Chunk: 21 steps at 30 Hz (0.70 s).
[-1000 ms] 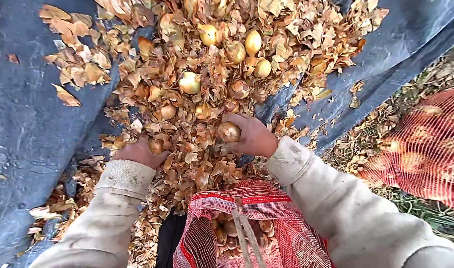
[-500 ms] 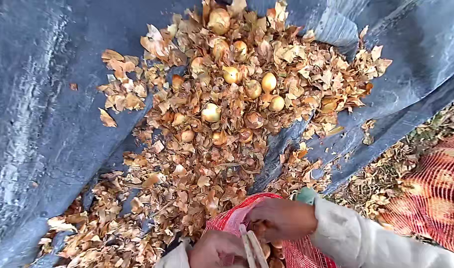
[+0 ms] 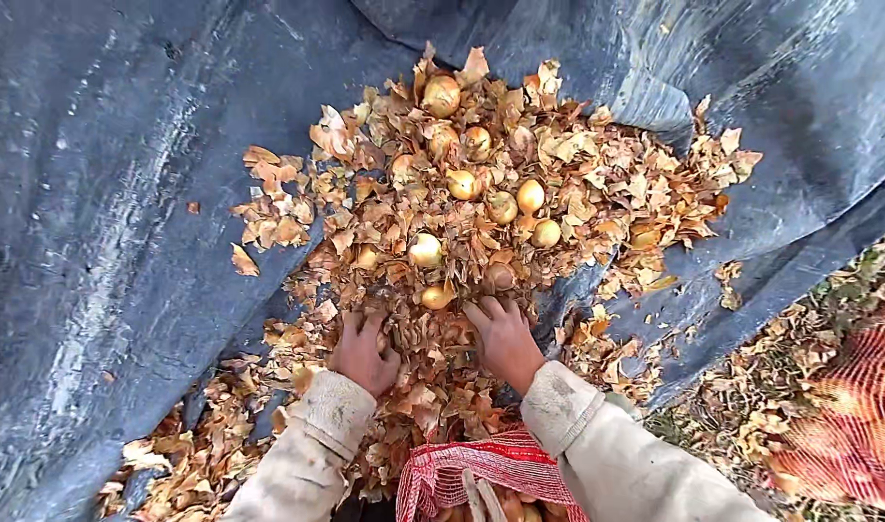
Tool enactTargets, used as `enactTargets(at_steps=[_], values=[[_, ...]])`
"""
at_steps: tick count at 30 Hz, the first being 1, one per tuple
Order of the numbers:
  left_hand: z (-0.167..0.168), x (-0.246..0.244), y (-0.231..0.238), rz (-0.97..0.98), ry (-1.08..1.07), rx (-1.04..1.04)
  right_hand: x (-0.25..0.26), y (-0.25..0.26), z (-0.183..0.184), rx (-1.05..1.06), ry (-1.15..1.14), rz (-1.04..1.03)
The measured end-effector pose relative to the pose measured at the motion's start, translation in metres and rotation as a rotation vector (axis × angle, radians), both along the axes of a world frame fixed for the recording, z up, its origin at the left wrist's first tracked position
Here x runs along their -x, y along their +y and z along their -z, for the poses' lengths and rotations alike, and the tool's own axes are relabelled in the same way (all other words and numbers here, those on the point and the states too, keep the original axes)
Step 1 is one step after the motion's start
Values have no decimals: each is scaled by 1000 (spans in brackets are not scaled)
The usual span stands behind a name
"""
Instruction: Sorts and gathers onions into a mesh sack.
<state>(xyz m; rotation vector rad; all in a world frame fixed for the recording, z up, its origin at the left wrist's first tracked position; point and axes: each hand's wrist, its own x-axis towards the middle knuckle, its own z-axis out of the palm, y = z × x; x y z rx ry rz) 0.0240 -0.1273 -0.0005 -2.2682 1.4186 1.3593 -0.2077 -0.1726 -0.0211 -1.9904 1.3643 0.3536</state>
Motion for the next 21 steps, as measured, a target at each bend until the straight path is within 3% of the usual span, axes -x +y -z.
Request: enactTargets(at_steps=[4, 6, 7, 10, 12, 15, 21], values=[[6, -43, 16, -700, 498, 307, 26, -4, -25, -136, -213, 124], [7, -54, -9, -870, 544, 407, 23, -10, -45, -165, -306, 172], [5, -56, -26, -802, 465, 468, 18, -14, -53, -131, -326, 163], [-3, -45, -77, -217, 24, 493, -14, -27, -50, 108, -248, 60], [2, -30, -97, 57, -142, 397, -42, -42, -52, 7, -47, -21], [8, -18, -103, 244, -221, 332, -72, -60, -44, -248, 191, -51], [1, -15, -72, 427, -236, -29, -55, -44, -30, -240, 261, -33]])
